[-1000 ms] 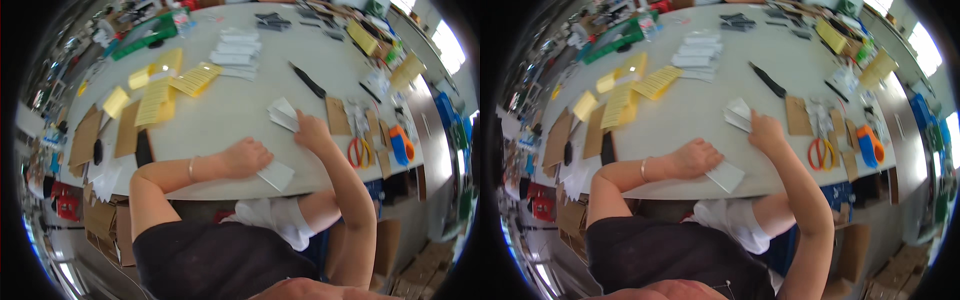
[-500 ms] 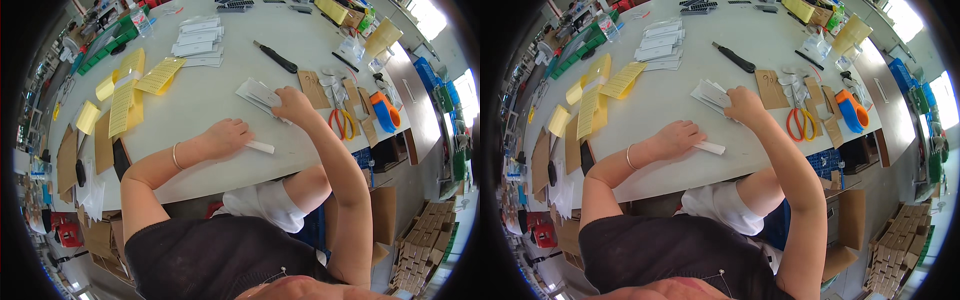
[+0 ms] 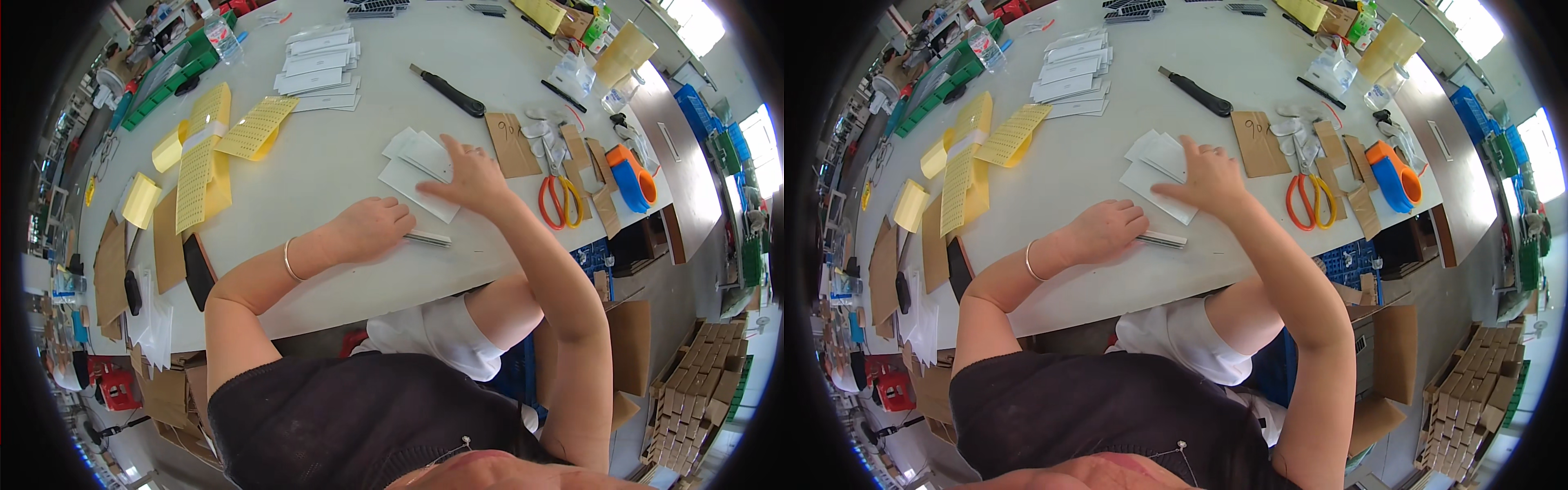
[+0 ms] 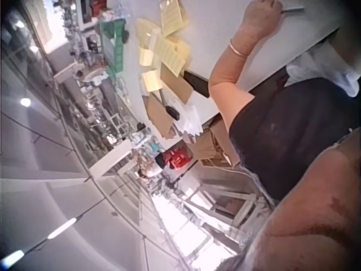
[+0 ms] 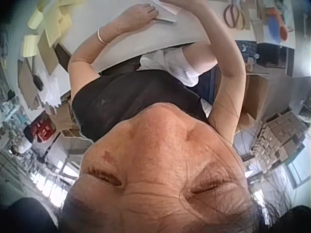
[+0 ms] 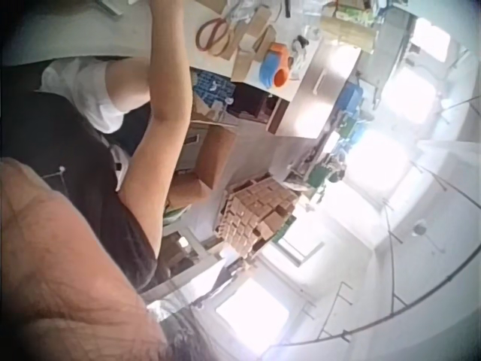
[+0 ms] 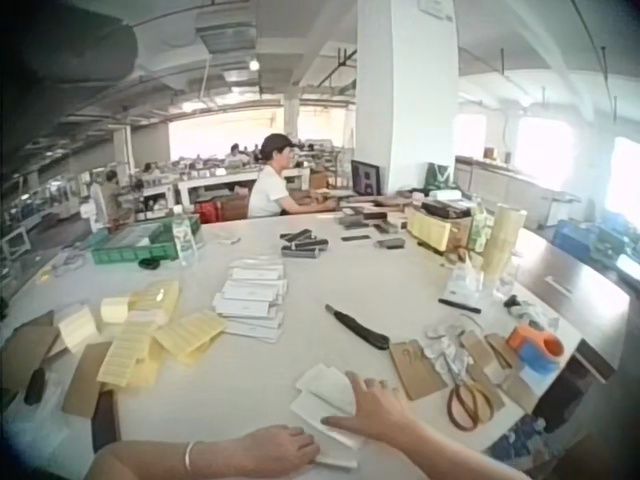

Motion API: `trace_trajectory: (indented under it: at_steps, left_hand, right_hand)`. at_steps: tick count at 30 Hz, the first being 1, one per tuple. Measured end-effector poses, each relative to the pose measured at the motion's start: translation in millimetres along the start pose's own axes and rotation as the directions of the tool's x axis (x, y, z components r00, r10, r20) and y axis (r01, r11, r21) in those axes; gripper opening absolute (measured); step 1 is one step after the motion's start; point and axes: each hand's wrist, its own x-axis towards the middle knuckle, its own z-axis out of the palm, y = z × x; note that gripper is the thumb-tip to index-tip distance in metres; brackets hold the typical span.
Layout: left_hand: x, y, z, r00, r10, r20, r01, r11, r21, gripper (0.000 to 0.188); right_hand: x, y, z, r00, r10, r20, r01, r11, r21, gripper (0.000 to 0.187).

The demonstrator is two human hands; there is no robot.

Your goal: The recorder is packing metal components and paper padding into a cardboard box for shipping.

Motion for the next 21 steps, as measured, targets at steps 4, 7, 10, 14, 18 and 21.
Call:
trace_trajectory:
  at_steps: [4, 7, 10, 14, 18, 21]
  left_hand:
    - [0.8, 2.2, -1.1, 0.998, 0.043, -0.036, -0.041, 0.998, 0.037, 0.017]
    - [-2.9, 4.7, -3.6, 0.999, 0.041, -0.023, -0.040, 0.999, 0.029, 0.020]
    - [-4.6, 4.6, -1.7, 0.998, 0.050, -0.034, -0.049, 0.999, 0.019, 0.021]
    - [-6.4, 4.4, 3.6, 0.998, 0.037, -0.051, -0.036, 0.999, 0.028, 0.021]
    - [-6.1, 7.2, -2.7, 0.998, 0.054, -0.044, -0.053, 0.998, 0.031, 0.021]
    - [-10.5, 8.1, -4.8, 0.998, 0.058, -0.023, -0.056, 0.997, 0.059, 0.020]
  right_hand:
    - [-1.3, -7.8, 20.1, 0.992, -0.125, -0.029, 0.117, 0.972, -0.202, 0.082]
    - [17.2, -2.3, 11.6, 0.983, -0.134, 0.128, 0.149, 0.983, -0.112, 0.069]
    - [19.4, -7.2, 16.4, 0.982, -0.153, 0.107, 0.177, 0.945, -0.275, 0.047]
    - [15.3, -6.3, 27.1, 0.983, -0.176, -0.057, 0.159, 0.960, -0.230, 0.045]
    - [23.6, -3.3, 15.7, 0.984, -0.179, -0.008, 0.178, 0.980, -0.094, 0.046]
    - [22.1, -12.3, 8.3, 0.976, -0.167, 0.137, 0.180, 0.979, -0.095, 0.049]
